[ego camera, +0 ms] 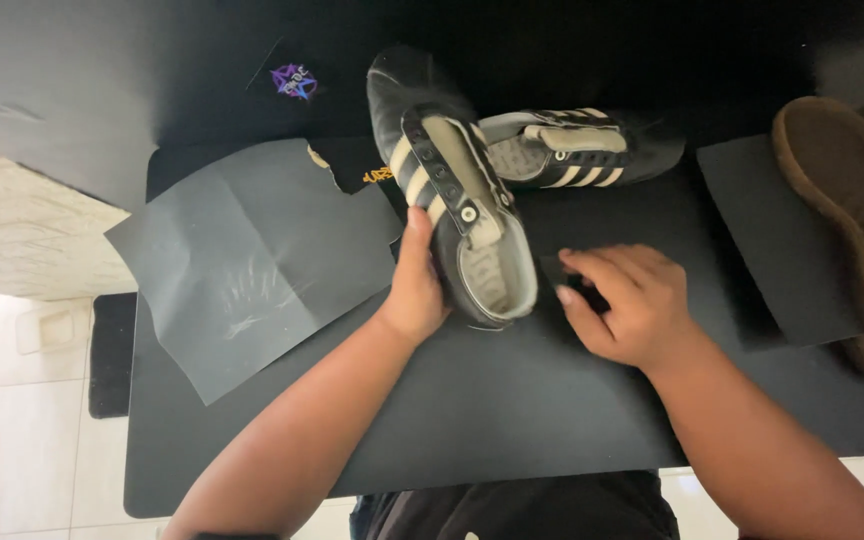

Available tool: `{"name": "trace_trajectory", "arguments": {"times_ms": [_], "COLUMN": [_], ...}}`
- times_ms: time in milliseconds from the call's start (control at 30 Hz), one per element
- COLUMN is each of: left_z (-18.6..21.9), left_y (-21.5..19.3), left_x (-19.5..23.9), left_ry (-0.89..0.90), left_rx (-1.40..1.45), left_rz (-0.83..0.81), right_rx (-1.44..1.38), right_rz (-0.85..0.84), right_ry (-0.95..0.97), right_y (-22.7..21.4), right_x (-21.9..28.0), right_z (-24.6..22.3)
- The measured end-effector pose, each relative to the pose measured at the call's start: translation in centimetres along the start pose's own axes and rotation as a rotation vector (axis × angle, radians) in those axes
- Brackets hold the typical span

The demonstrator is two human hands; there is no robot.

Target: Sanding the edges of a shoe and its sole with sandpaper to prepare the surfaces for gluing.

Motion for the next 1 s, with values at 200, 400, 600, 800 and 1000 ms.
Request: {"name": "trace_trajectory", "arguments": {"times_ms": [200, 400, 600, 800, 1000], "left_z": [-0.6, -1.5, -1.9, -2.5, -2.1], "left_y": [-1.7, -2.8, -2.4, -4.1, -3.1], "left_x": [-0.2, -0.6, -0.2, -0.9, -0.3], "left_ry": [0.026, 0.17, 0.163, 0.163, 0.076], "left_rx": [-0.141, -0.159, -0.004, -0.076, -0.028], "left_rz": [-0.084, -0.153, -0.244, -0.305, -0.296], "right_rx": [0.268, 0.302, 0.387, 0.211, -0.294], "right_rz": [-0.291, -0.451, -0.368, -0.23, 0.283], "right_ry": [0.104, 0.114, -0.017, 0.204, 0.358], "right_y": [-0.6, 0.6, 1.8, 1.0, -0.8], "right_x": [-2.4, -1.0, 1.1, 0.6, 0.2], "right_z": [-1.3, -0.4, 0.4, 0.7, 0.0]}}
Point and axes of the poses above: each hand's wrist, its own x-axis away from the middle knuckle, its own y-axis out of the palm, z = x × y, the point moved 3 cm from there along -x, towards the middle knuckle, and after that the axes turned 3 degrees about -y, right-handed, at the moved point
